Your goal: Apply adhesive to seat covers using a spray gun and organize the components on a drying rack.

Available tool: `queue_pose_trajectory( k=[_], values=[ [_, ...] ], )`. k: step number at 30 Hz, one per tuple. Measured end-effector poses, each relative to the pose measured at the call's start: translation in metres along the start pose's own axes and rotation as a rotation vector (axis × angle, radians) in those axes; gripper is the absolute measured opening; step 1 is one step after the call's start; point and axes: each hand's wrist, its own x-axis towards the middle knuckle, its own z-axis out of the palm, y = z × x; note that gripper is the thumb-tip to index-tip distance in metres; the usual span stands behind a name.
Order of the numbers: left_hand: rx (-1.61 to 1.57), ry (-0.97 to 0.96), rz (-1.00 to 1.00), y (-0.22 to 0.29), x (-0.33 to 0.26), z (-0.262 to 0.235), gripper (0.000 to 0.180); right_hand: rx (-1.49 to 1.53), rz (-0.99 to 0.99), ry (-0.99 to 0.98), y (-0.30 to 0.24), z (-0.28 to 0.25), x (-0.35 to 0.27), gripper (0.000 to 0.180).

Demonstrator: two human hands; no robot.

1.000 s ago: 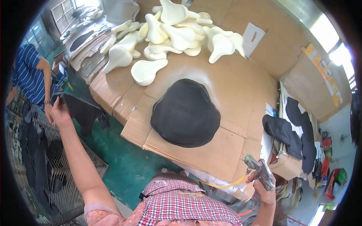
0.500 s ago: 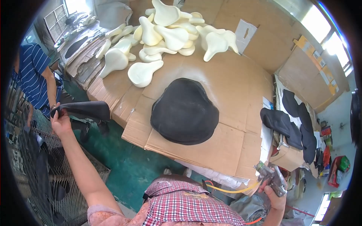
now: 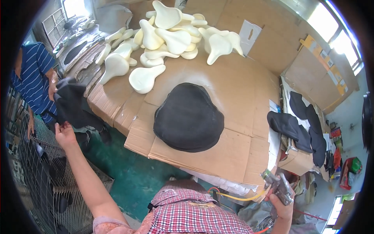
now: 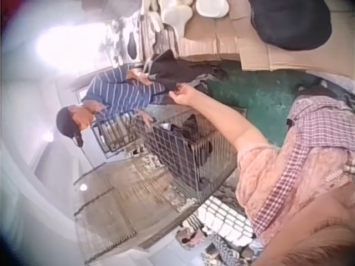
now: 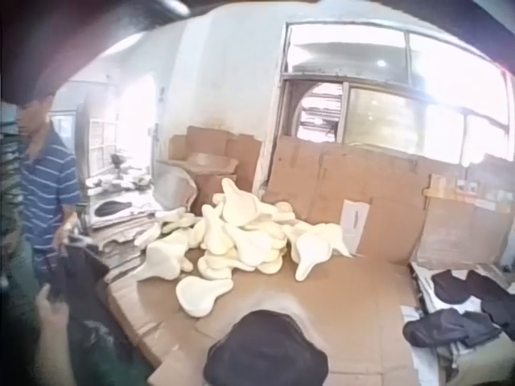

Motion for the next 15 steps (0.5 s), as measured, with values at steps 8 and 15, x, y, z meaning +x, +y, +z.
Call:
queue_pose_trajectory(
  k=[8, 15],
  values=[
    [0.642, -0.161, -0.268, -0.198, -0.177, 0.025, 0.022, 0.077, -0.051, -0.089, -0.004, 0.033, 0.019, 0.058],
    [2.018, -0.703, 0.062, -0.293, -0.281, 0.017, 0.023, -0.079, 0.113, -0.228, -0.007, 0.017, 0.011, 0.055]
  ],
)
